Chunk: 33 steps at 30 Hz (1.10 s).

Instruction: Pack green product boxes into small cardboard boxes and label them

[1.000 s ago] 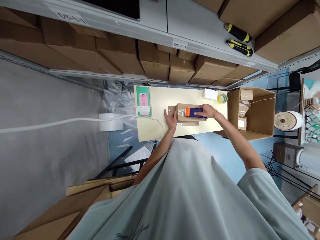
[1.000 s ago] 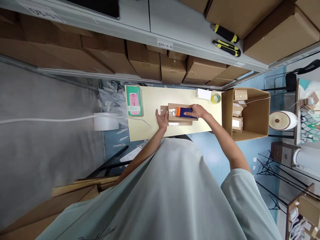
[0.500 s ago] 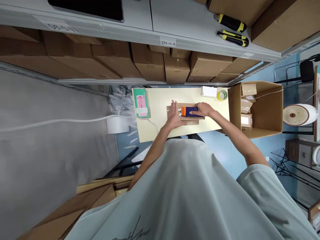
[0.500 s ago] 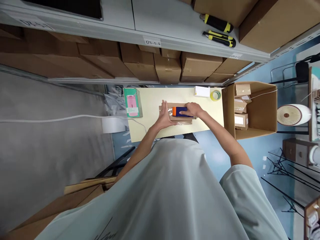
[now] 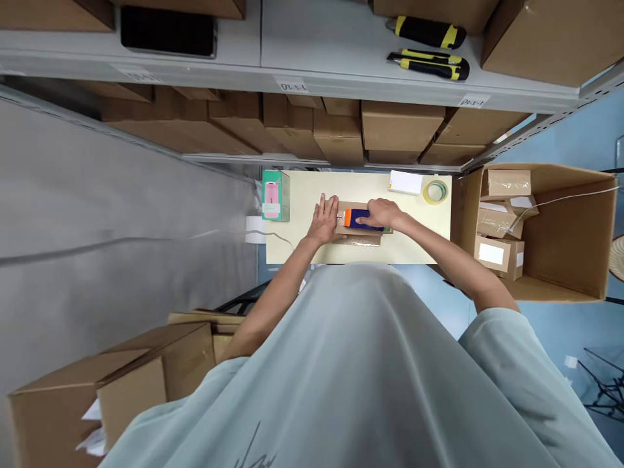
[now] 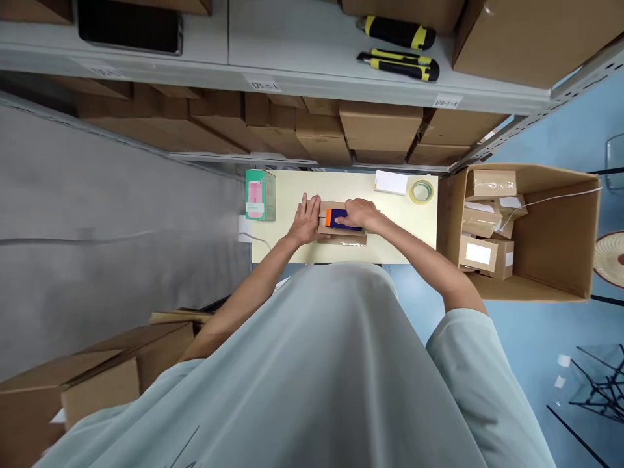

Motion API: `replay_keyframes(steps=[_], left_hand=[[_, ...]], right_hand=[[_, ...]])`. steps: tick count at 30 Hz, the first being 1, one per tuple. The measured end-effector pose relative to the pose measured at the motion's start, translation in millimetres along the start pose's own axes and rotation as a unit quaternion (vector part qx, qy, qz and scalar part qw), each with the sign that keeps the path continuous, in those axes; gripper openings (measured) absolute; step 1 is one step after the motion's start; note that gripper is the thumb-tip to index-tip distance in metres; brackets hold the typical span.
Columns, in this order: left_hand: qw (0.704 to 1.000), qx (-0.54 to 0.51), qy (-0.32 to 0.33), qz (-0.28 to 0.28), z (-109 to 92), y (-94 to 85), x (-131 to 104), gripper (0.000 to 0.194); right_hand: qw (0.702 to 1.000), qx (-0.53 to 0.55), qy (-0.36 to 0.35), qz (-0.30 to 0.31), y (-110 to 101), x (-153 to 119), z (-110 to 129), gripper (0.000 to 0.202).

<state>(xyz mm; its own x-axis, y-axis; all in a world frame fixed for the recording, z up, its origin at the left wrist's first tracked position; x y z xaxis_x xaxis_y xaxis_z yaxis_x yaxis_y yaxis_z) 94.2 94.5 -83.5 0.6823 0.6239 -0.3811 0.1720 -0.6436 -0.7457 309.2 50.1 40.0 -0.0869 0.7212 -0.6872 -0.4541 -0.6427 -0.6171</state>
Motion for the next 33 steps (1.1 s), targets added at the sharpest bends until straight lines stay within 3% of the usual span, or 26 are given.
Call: replay_keyframes(steps=[7, 11, 17, 22, 27, 33], left_hand=[[0.998, 0.042, -0.041, -0.001, -6.7, -0.6, 3.9, 0.163], [0.996, 0.070, -0.050, -0.005, -8.7, -0.2, 5.5, 0.158], [0.995, 0.079, -0.058, -0.003, -12.5, -2.0, 4.9, 0.155], [0.995, 0.078, -0.067, -0.006, -15.8, -3.4, 5.0, 0.157], [0.994, 0.085, -0.064, -0.003, -17.2, -3.3, 5.1, 0.156], [0.994, 0.094, -0.060, 0.002, -17.5, -1.5, 4.4, 0.155]], right_hand=[[1.000, -0.004, 0.016, 0.013, -23.5, -42.4, -133.7, 0.068], [0.999, 0.021, -0.012, 0.024, -31.4, -53.7, -170.4, 0.066], [0.997, 0.035, -0.054, 0.032, -31.4, -43.5, -183.5, 0.066], [0.999, -0.018, -0.030, 0.038, -22.7, -33.8, -185.8, 0.066], [0.995, -0.090, 0.016, 0.032, -9.2, -26.2, -169.3, 0.064], [0.994, -0.097, 0.050, 0.014, 3.5, -23.2, -143.8, 0.063]])
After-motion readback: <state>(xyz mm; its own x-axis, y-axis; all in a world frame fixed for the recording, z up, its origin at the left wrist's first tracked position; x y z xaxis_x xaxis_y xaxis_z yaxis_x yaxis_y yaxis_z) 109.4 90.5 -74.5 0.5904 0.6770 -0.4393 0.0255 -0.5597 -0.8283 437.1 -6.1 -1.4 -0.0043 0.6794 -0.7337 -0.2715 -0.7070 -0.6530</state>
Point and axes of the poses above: each hand's wrist, its own x-axis towards the middle knuckle, its own y-axis out of the palm, z = x × y, the point moved 5 cm from there along x, towards the middle knuckle, and after that the axes turned 2 degrees about -z, right-handed, at the moved point
